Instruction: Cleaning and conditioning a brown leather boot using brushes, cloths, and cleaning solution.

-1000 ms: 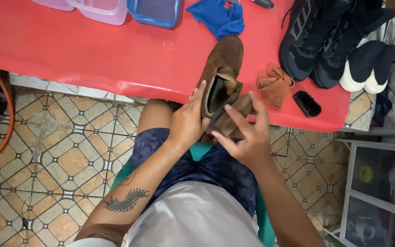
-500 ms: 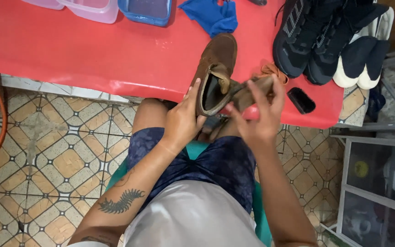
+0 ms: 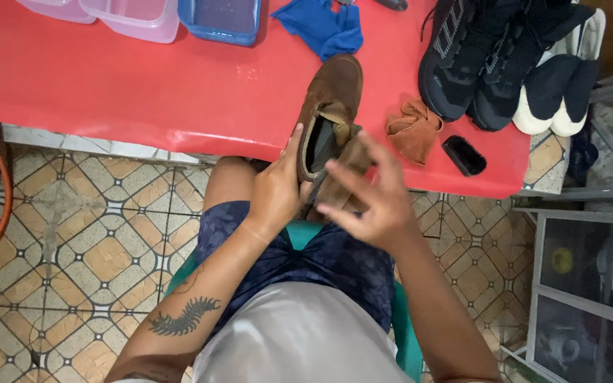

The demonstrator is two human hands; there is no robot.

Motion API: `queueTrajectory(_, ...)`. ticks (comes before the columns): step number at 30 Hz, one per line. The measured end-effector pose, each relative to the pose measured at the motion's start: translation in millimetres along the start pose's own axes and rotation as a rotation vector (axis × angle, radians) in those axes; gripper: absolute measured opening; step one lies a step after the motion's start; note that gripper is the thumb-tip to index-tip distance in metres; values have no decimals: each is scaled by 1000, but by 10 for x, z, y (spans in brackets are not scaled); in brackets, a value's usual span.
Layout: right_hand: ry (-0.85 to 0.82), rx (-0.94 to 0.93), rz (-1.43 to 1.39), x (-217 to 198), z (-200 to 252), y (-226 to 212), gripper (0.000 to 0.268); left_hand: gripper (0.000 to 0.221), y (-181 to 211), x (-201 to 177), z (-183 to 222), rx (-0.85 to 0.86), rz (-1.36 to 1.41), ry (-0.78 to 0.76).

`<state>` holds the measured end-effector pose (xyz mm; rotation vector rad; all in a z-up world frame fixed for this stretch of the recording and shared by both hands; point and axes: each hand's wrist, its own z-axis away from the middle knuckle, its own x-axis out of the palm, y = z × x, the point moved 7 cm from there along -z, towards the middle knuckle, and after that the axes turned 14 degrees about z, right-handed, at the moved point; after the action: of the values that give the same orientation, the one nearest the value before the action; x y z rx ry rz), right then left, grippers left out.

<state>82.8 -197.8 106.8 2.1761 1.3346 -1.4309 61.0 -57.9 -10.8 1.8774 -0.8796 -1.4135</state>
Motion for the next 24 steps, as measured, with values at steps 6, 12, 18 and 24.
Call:
queueTrajectory(6,101,209,61,1,162,523,66,83,11,-9,-12,-5,23,20)
queueTrajectory(12,-41,138,-25,21,125,443,70,83,-33,2,9,-33,44,10)
queueTrajectory(18,-79,36,-85,65,149,302,71,80,37,-47,12,-31,62,-6)
queueTrajectory(24,67,371,77,-8,230,672,57,82,68,-25,3,-9,19,20)
